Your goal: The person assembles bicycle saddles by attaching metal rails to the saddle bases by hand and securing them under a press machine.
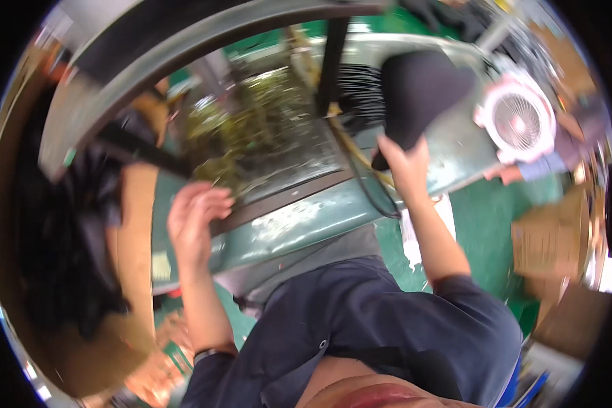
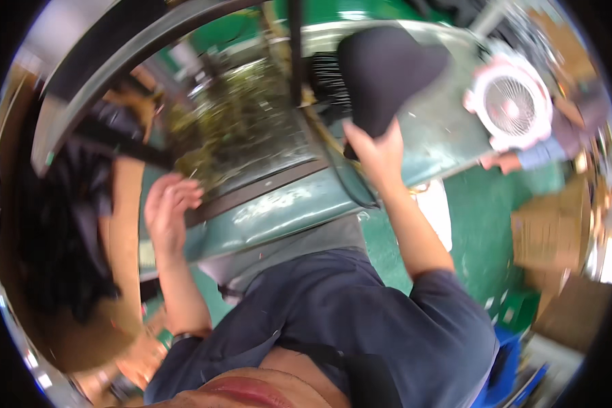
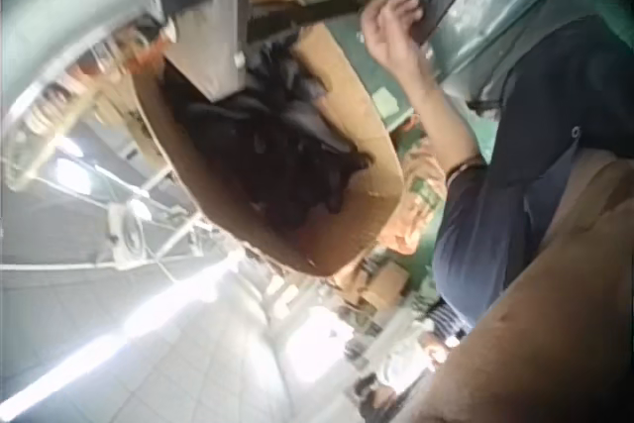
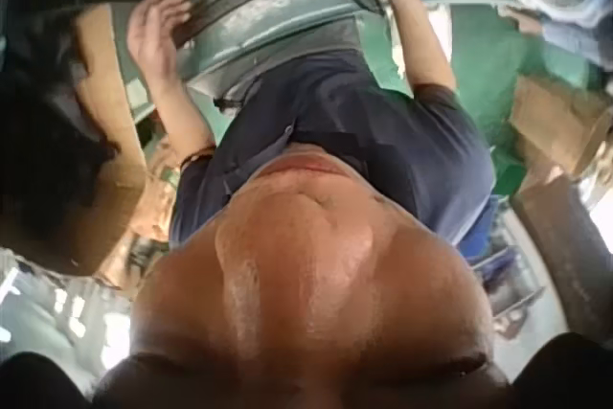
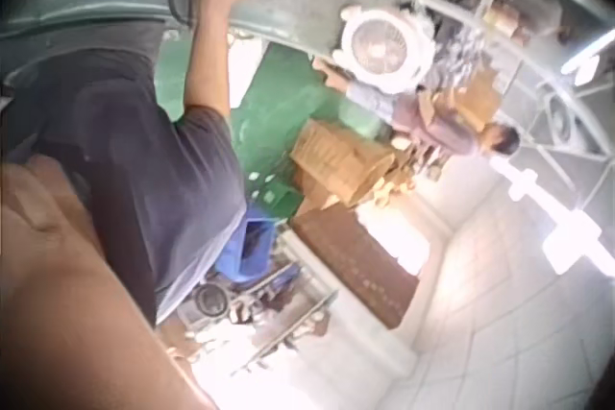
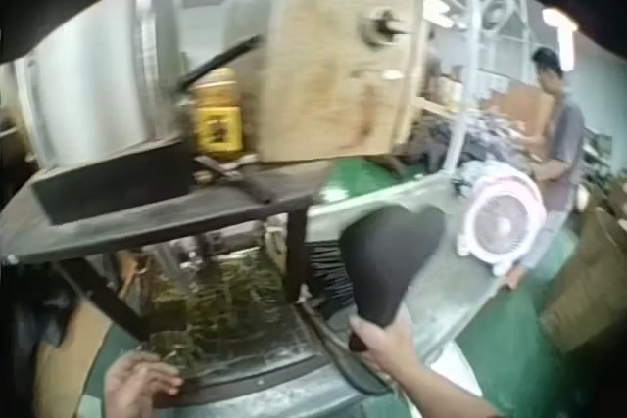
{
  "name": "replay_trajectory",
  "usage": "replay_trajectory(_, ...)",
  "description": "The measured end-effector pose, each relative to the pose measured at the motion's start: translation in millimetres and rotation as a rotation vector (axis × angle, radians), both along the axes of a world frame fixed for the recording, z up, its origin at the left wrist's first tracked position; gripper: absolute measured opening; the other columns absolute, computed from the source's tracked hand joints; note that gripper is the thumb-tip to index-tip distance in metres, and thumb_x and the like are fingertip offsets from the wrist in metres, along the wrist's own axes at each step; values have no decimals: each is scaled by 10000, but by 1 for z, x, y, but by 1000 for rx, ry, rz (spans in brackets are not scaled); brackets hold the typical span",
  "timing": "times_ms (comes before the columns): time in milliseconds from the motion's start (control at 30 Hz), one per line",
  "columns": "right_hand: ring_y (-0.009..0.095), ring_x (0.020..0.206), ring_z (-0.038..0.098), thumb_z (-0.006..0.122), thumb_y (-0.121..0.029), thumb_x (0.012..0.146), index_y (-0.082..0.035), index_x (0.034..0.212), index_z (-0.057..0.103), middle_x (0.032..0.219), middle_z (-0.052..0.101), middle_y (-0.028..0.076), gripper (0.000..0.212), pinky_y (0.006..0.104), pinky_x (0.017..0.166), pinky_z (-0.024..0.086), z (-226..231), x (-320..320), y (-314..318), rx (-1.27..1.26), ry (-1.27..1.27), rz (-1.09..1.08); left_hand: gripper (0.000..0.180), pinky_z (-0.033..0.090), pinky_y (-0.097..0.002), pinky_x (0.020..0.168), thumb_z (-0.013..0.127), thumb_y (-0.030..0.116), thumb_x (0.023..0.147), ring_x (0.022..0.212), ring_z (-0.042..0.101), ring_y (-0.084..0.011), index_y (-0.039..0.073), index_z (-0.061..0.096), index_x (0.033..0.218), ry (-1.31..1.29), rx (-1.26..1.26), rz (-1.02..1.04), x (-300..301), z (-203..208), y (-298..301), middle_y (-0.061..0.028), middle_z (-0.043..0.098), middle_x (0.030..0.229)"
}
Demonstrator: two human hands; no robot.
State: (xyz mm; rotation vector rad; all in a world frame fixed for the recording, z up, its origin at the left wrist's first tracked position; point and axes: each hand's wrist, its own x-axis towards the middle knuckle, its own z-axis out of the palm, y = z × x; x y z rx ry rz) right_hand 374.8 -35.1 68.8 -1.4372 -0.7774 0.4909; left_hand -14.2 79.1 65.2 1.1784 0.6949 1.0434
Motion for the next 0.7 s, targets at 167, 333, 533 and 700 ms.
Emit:
replay_trajectory(167, 193, 889, 709, 844, -408, 960, 26, 1292, 628, 1078, 731, 130, 587, 358, 786, 578, 60, 151, 116, 371, 293, -64, 268, 632, -350, 847, 602, 163, 1125, 976, 777, -277, -35, 627, 1304, 79, 63, 41, -7, 2, 21, -225, 767, 1133)
replay_trajectory(333, 341, 1244, 706, 712, -70, 833, 5, 1414, 658, 1341, 703, 229, 588, 431, 1103, 545, 6, 133, 63, -218, -538, -10, 269, 606, -384, 910, 683, 189, 1086, 1025, 758, -268, -25, 662, 1248, 729, 431, 470, -92, -22, 38, -175, 776, 1162)
replay_trajectory(533, 406, 1238, 643, 689, -18, 795, -18, 1332, 665, 1399, 619, 184, 537, 475, 1073, 545, -25, 125, 30, -394, -1351, 31, 588, 503, -534, 1063, 751, 362, 994, 1231, 616, -451, -20, 585, 1409, 1833, 840, 960, -192, -47, 88, -244, 641, 1360)
replay_trajectory(700, 374, 1156, 662, 678, -15, 838, -36, 1203, 680, 1218, 656, 143, 365, 469, 969, 585, -29, 133, 31, -400, -1370, 31, 661, 507, -522, 1081, 745, 433, 984, 1256, 603, -456, -7, 566, 1443, 1956, 632, 926, -167, -41, 134, -237, 616, 1419)
